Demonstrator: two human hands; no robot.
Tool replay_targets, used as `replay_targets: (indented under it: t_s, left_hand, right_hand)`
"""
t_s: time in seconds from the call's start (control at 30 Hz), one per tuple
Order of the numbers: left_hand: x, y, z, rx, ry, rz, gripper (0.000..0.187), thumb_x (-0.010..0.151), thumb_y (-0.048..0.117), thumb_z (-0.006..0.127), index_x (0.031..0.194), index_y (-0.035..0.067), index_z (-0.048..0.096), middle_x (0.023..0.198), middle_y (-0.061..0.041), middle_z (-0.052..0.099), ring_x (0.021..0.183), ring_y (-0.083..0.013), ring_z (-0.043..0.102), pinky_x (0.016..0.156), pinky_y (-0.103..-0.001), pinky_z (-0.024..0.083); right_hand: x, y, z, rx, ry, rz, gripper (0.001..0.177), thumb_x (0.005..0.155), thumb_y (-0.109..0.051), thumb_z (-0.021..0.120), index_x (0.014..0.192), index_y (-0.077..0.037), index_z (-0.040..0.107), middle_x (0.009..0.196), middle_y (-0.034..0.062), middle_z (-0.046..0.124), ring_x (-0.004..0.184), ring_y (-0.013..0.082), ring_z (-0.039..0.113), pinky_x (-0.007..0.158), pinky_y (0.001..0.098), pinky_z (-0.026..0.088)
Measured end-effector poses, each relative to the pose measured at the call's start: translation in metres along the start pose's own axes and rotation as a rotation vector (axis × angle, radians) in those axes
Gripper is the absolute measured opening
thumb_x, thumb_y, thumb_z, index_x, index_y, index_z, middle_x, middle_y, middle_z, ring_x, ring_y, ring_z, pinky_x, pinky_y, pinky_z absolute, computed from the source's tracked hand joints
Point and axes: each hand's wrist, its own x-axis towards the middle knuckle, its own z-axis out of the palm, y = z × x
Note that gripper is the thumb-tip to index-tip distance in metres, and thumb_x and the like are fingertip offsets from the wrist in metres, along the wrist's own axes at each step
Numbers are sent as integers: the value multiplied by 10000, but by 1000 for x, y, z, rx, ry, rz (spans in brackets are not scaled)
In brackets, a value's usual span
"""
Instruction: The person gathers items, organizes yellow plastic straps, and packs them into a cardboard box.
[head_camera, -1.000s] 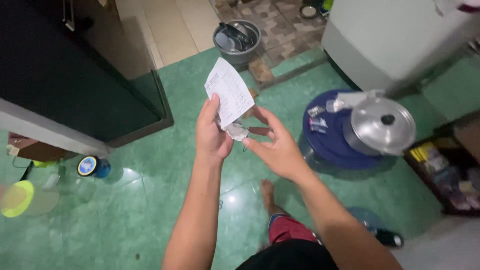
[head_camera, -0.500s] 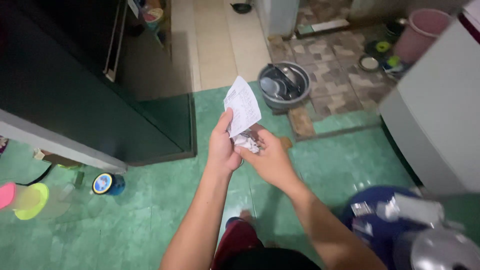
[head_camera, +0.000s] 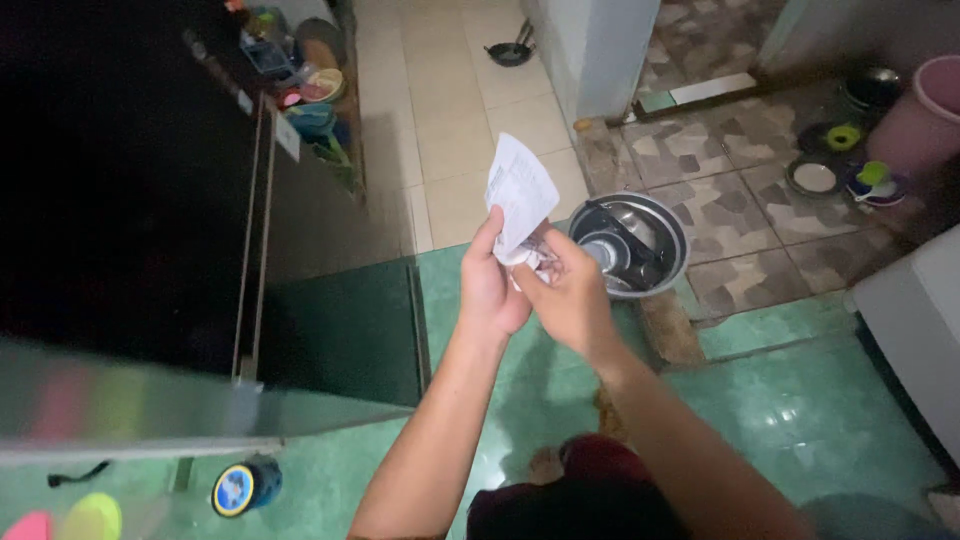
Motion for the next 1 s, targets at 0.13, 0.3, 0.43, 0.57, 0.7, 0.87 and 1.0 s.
replay_targets:
  t_s: [0.13, 0.3, 0.43, 0.57, 0.7, 0.87, 1.0]
  left_hand:
    - [112, 41, -15, 8, -121, -26, 410, 1048, 382, 608, 1265, 34, 631, 1123, -141, 718, 1022, -279, 680, 891, -459, 542]
    - [237, 110, -29, 100, -61, 94, 454, 1033, 360, 618, 1352, 37, 597, 1278, -98, 683, 1149, -267, 633, 996, -438, 484]
    - [334, 181, -31, 93, 62, 197, 523, 975, 378, 629, 1381, 57, 554, 1330, -130, 650, 1239, -289, 615, 1041, -458, 499]
    - [416, 240, -38, 5, 218, 228, 522, 943, 408, 629, 1386, 151, 529, 1322, -107, 622, 1222, -297, 585, 1017, -515, 489]
    - [497, 294, -58, 11, 230, 201, 518, 945, 463, 605, 1376, 178, 563, 1336, -109, 664, 1178, -319, 608, 964, -486, 488]
    - [616, 359, -101, -88, 200, 238, 483, 974, 431, 600, 1364, 149, 561, 1312, -122, 672, 1174, -308, 617, 982, -495, 514]
    - [719, 425, -96, -139, 305, 244, 420, 932, 415, 578, 1293, 201, 561, 1211, -96, 701, 1108, -256, 664, 906, -474, 558]
  right_hand:
    - [103, 18, 4, -234, -1, -35, 293, 906, -31, 691, 1196, 11, 716, 1035, 108, 756, 890, 122, 702, 753, 262, 546]
    - [245, 98, 25, 25, -19, -99, 227, 954, -11, 637, 1156, 42, 726, 1055, 117, 740, 915, 122, 701, 783, 251, 559]
    - [361, 120, 53, 94, -44, -26, 245, 954, -9, 616, 1174, 45, 707, 1060, 114, 760, 919, 132, 723, 793, 262, 592]
    - [470, 127, 90, 443, -77, 150, 235, 976, 11, 579, 1180, 82, 671, 1096, 151, 726, 945, 194, 721, 823, 313, 622]
    - [577, 156, 135, 831, -147, 373, 274, 974, 23, 544, 1235, 82, 605, 1176, 154, 686, 1006, 224, 705, 865, 329, 604]
    - [702, 204, 187, 715, -72, 333, 253, 956, 38, 562, 1192, 61, 650, 1133, 142, 700, 963, 221, 696, 820, 328, 595]
    - [796, 221, 216, 95, 15, 12, 225, 954, 45, 587, 1115, 28, 743, 1076, 116, 756, 940, 204, 708, 801, 293, 559]
